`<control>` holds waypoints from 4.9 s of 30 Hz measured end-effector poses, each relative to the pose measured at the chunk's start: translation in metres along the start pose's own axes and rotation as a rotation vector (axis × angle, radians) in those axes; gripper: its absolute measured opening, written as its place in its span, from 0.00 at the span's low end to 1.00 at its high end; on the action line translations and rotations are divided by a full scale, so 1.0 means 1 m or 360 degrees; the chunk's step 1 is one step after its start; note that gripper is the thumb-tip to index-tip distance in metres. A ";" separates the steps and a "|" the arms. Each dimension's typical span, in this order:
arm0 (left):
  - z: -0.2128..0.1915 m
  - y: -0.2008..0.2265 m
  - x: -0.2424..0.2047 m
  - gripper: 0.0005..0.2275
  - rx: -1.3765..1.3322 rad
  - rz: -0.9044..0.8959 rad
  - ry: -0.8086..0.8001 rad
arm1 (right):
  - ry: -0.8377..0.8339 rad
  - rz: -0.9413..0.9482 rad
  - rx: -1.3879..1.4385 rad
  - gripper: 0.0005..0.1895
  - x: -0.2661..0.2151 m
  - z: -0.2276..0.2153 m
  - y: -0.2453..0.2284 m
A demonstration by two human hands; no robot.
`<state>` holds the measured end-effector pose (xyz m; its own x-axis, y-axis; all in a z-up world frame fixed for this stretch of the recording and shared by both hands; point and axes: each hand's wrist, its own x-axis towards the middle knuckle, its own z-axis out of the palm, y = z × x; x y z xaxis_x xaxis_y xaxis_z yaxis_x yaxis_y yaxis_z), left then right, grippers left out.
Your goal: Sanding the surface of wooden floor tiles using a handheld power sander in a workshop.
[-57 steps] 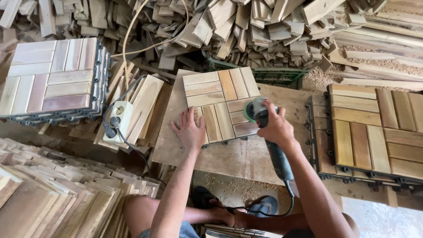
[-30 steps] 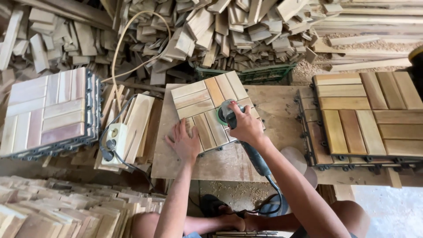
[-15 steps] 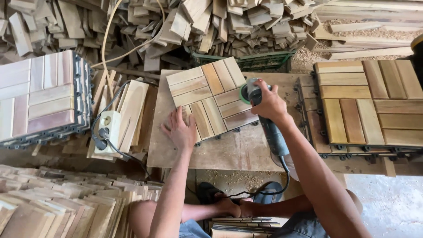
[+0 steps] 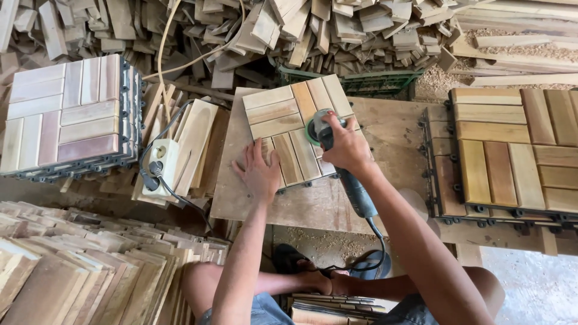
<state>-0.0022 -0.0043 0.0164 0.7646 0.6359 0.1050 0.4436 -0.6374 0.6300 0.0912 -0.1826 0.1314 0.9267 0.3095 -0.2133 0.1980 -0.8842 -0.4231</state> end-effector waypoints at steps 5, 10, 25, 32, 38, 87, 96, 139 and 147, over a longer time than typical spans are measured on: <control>0.004 -0.002 0.002 0.24 0.0034 -0.0019 -0.0020 | -0.0013 -0.0041 -0.0017 0.44 0.013 0.016 -0.003; 0.007 -0.005 0.002 0.24 0.0028 -0.0019 -0.0004 | -0.0031 -0.0036 -0.0022 0.43 0.019 0.014 0.003; 0.015 -0.014 0.004 0.24 -0.0049 0.0074 0.0030 | 0.0110 0.0171 -0.0041 0.48 0.034 -0.006 0.063; 0.018 -0.018 0.003 0.24 -0.0042 0.0139 0.0114 | 0.0175 0.0246 -0.0018 0.46 0.039 -0.016 0.085; 0.019 -0.018 0.005 0.24 -0.0036 0.0147 0.0130 | 0.0211 0.0278 0.0015 0.45 0.037 -0.015 0.080; 0.009 -0.009 0.004 0.26 -0.0033 0.0013 -0.0025 | 0.0166 0.0214 -0.0051 0.44 0.036 0.004 0.058; 0.007 -0.006 0.003 0.25 0.0016 0.0003 -0.0022 | 0.0028 0.0015 -0.0091 0.40 0.022 0.027 -0.002; 0.003 -0.004 0.001 0.25 -0.0048 0.0028 -0.0031 | 0.0161 0.0223 -0.0044 0.41 0.048 0.013 0.061; -0.003 0.002 0.000 0.25 0.0001 -0.0007 -0.0028 | 0.0011 0.0024 -0.0064 0.41 0.017 0.012 -0.005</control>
<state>-0.0030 -0.0047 0.0201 0.7706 0.6311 0.0889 0.4471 -0.6348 0.6302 0.1017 -0.1683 0.1192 0.9317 0.2939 -0.2133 0.1966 -0.9021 -0.3842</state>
